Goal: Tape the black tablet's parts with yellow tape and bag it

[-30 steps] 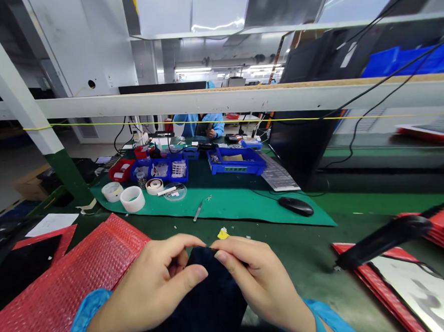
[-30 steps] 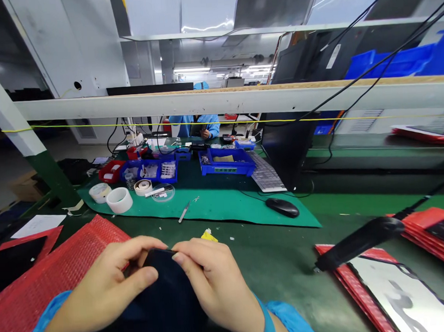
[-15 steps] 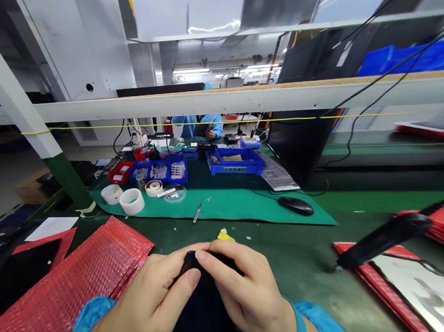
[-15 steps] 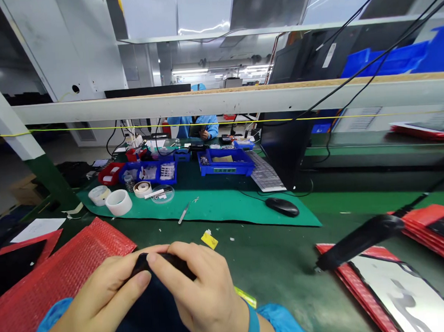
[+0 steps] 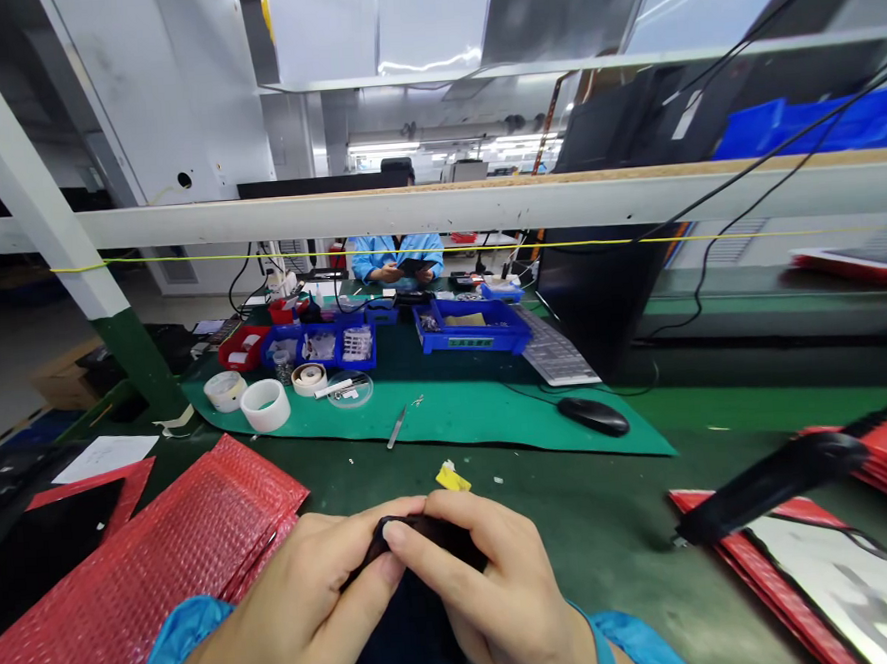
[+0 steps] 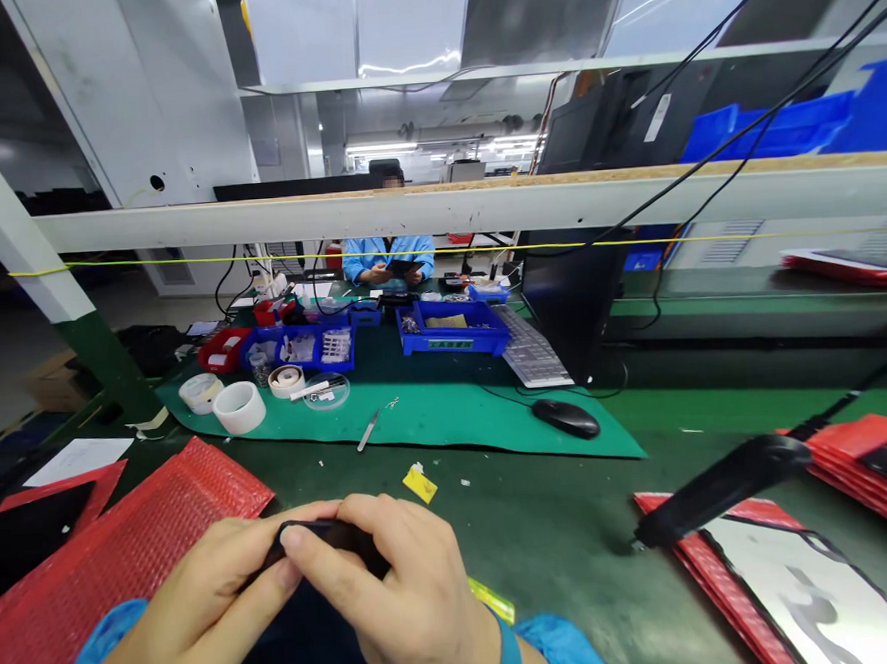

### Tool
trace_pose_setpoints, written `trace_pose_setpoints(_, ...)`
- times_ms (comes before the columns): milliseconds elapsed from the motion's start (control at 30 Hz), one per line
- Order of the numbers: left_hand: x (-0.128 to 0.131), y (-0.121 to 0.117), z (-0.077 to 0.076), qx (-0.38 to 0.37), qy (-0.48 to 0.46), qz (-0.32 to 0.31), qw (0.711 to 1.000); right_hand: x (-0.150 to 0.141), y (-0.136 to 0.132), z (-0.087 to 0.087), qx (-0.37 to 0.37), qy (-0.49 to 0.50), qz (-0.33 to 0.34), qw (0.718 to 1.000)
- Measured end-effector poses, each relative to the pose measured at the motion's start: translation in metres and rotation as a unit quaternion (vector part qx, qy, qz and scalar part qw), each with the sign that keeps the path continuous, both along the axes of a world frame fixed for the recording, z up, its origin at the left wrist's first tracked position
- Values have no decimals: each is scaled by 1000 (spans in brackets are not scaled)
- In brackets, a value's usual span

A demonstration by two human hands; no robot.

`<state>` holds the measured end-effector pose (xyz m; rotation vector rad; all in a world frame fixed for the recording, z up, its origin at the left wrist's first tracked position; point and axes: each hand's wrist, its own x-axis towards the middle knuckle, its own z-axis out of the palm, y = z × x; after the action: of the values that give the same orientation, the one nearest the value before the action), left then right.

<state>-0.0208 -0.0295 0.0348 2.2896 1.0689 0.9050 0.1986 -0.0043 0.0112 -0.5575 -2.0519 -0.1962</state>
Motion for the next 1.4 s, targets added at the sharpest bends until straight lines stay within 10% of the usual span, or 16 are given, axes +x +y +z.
trace_pose_setpoints(1400, 0, 2, 1, 20, 24, -21, 999, 3, 0, -4, -33, -12, 19, 999)
